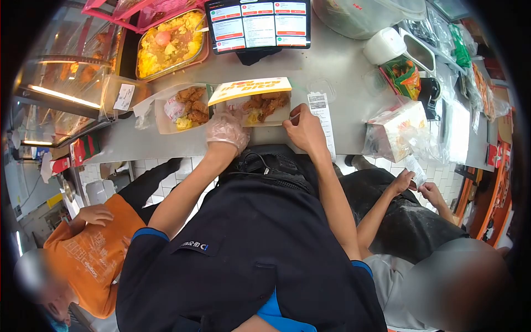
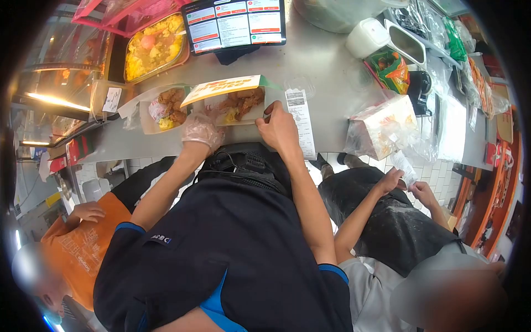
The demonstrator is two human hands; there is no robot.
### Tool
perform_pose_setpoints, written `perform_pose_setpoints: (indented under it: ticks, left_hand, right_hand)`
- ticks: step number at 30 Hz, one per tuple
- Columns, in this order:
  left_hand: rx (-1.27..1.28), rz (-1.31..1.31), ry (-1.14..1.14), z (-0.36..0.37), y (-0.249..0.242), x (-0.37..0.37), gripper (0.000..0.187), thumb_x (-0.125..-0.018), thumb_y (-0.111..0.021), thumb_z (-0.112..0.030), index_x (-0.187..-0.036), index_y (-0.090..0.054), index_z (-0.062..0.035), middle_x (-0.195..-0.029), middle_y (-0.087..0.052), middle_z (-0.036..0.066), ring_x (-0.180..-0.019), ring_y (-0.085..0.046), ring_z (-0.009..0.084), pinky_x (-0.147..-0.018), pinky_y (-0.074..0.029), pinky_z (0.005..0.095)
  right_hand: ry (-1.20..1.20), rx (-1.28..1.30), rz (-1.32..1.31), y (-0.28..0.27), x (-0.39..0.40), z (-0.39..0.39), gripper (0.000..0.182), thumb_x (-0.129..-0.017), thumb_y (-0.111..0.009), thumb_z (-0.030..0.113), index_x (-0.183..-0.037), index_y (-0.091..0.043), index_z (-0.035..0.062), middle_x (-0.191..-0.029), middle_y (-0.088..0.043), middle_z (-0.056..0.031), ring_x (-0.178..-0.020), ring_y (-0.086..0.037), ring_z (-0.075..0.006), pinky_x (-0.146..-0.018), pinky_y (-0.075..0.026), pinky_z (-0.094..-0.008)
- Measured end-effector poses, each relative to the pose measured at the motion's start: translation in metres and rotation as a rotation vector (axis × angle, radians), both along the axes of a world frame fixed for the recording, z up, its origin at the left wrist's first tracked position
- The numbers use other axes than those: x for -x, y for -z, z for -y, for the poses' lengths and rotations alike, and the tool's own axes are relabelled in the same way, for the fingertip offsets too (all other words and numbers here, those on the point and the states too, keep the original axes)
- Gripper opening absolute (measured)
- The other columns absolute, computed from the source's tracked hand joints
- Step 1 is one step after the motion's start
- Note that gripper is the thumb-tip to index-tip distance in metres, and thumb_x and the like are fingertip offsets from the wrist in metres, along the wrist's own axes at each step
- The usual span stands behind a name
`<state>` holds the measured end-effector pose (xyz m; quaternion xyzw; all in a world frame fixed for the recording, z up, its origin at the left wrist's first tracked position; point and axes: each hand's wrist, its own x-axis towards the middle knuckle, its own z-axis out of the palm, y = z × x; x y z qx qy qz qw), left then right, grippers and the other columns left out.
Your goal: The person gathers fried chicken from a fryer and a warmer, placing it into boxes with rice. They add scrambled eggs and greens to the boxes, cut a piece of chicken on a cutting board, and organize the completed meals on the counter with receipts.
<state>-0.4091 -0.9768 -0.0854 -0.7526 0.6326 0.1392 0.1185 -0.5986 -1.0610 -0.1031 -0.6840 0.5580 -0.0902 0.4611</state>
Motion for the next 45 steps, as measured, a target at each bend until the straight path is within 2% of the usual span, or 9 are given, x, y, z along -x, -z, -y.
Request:
perform_pose_setpoints:
  ticks: [5,7,11,17,20,22,35,37,45]
  left_hand:
    - [-0.137,0.171,0.075,0.007,0.037,-0.005,0.048,-0.086,-0.06,-0.029,-0.13,-0.054,-0.009,-0.115,-0.064,0.02,-0.104,-0.062,0.0341,-0.088,-0.05,0.0414]
    - [-0.097,-0.136,0.026,0.01,0.005,-0.005,0.05,-0.087,-0.058,-0.027,-0.134,-0.05,-0.01,-0.117,-0.063,0.021,-0.104,-0.062,0.0332,-0.089,-0.05,0.0431]
    - [0.019,-0.139,0.192,-0.002,0.027,-0.013,0.052,-0.088,-0.058,-0.026,-0.136,-0.047,-0.0108,-0.114,-0.064,0.021,-0.103,-0.063,0.033,-0.09,-0.05,0.044]
    - [-0.23,-0.159,-0.004,0.025,0.028,0.006,0.06,-0.082,-0.06,-0.018,-0.139,-0.043,-0.0137,-0.112,-0.063,0.021,-0.106,-0.06,0.0354,-0.088,-0.05,0.0453]
    - [-0.125,0.006,0.109,0.021,0.041,0.007,0.057,-0.078,-0.061,-0.017,-0.134,-0.05,-0.0116,-0.107,-0.064,0.02,-0.101,-0.062,0.036,-0.084,-0.051,0.045]
    - [0.036,-0.078,0.086,0.013,0.04,0.0,0.035,-0.091,-0.053,-0.021,-0.126,-0.058,-0.015,-0.106,-0.066,0.016,-0.099,-0.065,0.0319,-0.082,-0.053,0.0421]
    - [0.187,-0.059,0.025,0.011,0.048,0.012,0.038,-0.079,-0.06,-0.018,-0.117,-0.062,-0.0118,-0.103,-0.064,0.018,-0.099,-0.063,0.033,-0.083,-0.052,0.0445]
    - [0.118,-0.128,0.015,0.012,0.041,0.009,0.041,-0.079,-0.06,-0.018,-0.119,-0.062,-0.0131,-0.107,-0.064,0.019,-0.103,-0.062,0.0332,-0.084,-0.052,0.0444]
    - [0.162,-0.357,0.141,0.009,0.048,-0.016,0.047,-0.078,-0.066,-0.019,-0.124,-0.058,-0.0138,-0.115,-0.061,0.019,-0.106,-0.06,0.0359,-0.089,-0.051,0.0446]
  right_hand:
    - [-0.036,0.006,-0.03,-0.002,-0.006,-0.001,0.036,-0.077,-0.064,0.021,-0.101,-0.055,-0.0038,-0.083,-0.067,-0.0273,-0.084,-0.065,-0.044,-0.079,-0.05,-0.0467]
    - [-0.002,0.03,-0.047,0.0,-0.007,0.0,0.036,-0.077,-0.064,0.021,-0.102,-0.055,-0.0043,-0.084,-0.066,-0.028,-0.084,-0.064,-0.0446,-0.079,-0.05,-0.0475]
    - [-0.029,0.027,-0.042,0.002,-0.005,0.005,0.038,-0.077,-0.064,0.021,-0.102,-0.055,-0.0049,-0.085,-0.066,-0.029,-0.084,-0.064,-0.0452,-0.08,-0.05,-0.0481]
    - [-0.062,0.04,-0.059,-0.001,-0.007,0.005,0.04,-0.076,-0.064,0.021,-0.103,-0.054,-0.0056,-0.086,-0.065,-0.0297,-0.085,-0.064,-0.0456,-0.079,-0.05,-0.0479]
    - [-0.057,0.035,-0.05,-0.003,-0.005,0.006,0.04,-0.076,-0.064,0.021,-0.103,-0.054,-0.0057,-0.085,-0.065,-0.0293,-0.084,-0.064,-0.0458,-0.079,-0.05,-0.0478]
    - [-0.04,0.022,-0.031,-0.005,-0.005,0.006,0.039,-0.077,-0.063,0.022,-0.103,-0.054,-0.0055,-0.083,-0.065,-0.029,-0.083,-0.064,-0.046,-0.079,-0.05,-0.0476]
    - [-0.094,0.072,-0.051,0.003,-0.009,0.01,0.038,-0.077,-0.062,0.022,-0.101,-0.052,-0.0053,-0.079,-0.064,-0.0303,-0.081,-0.064,-0.0466,-0.076,-0.049,-0.0497]
    - [-0.104,0.015,-0.103,0.0,-0.009,0.011,0.039,-0.079,-0.061,0.024,-0.104,-0.052,-0.0044,-0.091,-0.066,-0.0276,-0.087,-0.066,-0.0424,-0.08,-0.051,-0.0449]
    - [-0.109,0.057,-0.072,0.003,-0.009,0.015,0.039,-0.077,-0.062,0.024,-0.101,-0.053,-0.0059,-0.083,-0.065,-0.0307,-0.084,-0.064,-0.0466,-0.079,-0.049,-0.0485]
